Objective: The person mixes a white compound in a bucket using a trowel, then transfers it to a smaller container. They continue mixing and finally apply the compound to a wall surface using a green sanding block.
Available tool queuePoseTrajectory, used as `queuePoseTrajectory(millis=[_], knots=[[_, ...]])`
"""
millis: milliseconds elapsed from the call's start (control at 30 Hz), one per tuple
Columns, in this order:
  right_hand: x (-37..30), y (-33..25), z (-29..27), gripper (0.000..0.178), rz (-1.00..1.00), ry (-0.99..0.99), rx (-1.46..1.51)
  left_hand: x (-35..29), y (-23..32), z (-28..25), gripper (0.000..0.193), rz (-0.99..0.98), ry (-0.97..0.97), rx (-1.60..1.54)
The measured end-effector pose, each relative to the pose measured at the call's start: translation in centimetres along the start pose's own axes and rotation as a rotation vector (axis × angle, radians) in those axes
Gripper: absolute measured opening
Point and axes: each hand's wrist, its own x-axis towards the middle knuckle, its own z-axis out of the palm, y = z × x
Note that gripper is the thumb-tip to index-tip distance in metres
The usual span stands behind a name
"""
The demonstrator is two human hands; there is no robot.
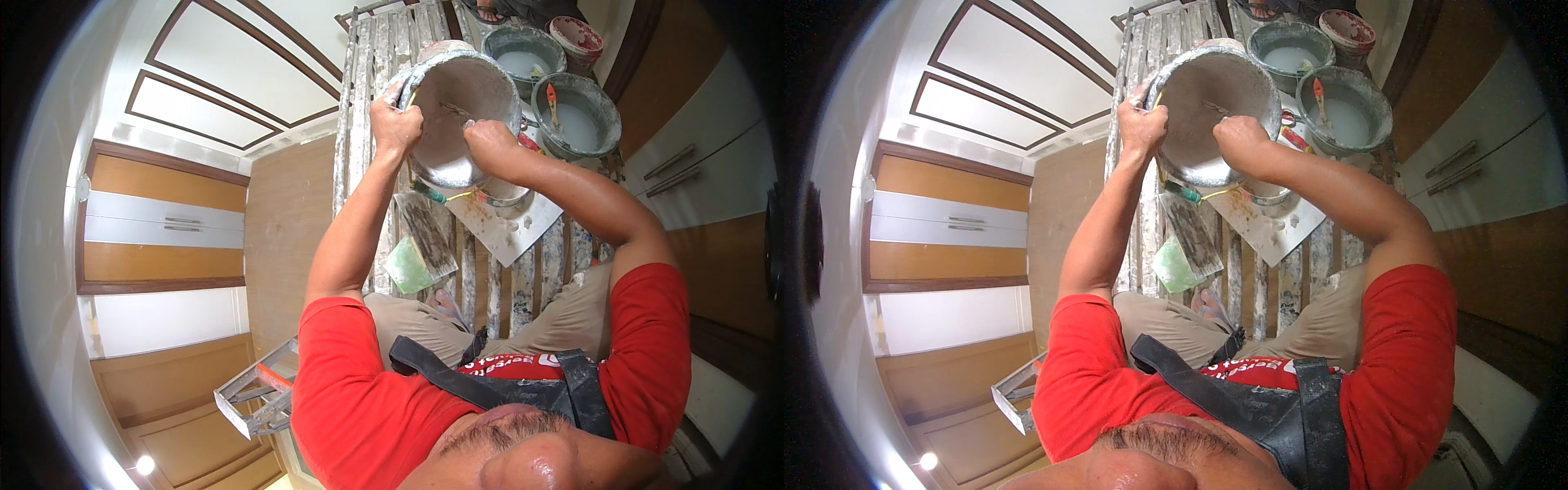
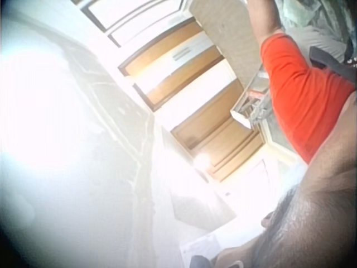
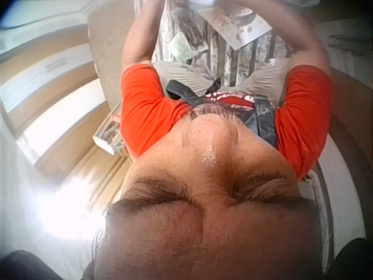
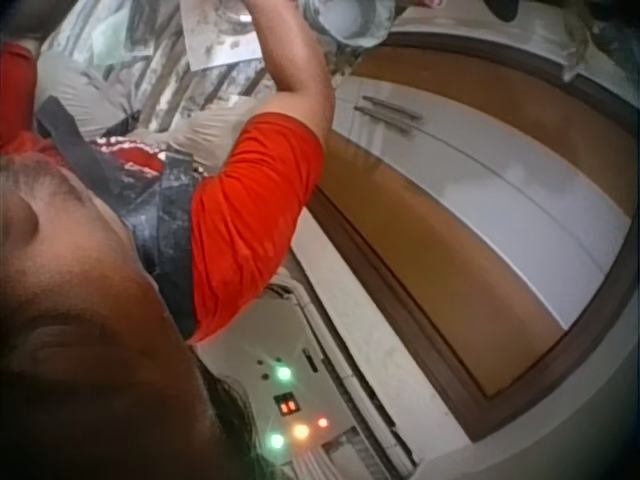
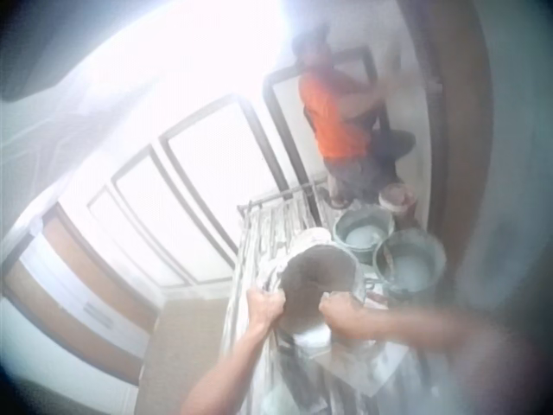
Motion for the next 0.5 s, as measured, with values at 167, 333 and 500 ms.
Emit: queuePoseTrajectory(millis=[167,333,500], knots=[[0.7,2.0,-0.8,0.021,0.11,-0.048,0.302,0.0,1.0,0.1,0.048,0.057,-0.036,0.046],[0.6,4.4,2.2,0.037,0.139,0.16,0.614,0.2,1.8,0.2,0.052,0.09,-0.045,0.011],[0.7,6.3,2.2,0.032,0.443,-0.114,1.188,0.2,4.2,-0.4,0.054,0.027,-0.071,-0.032]])
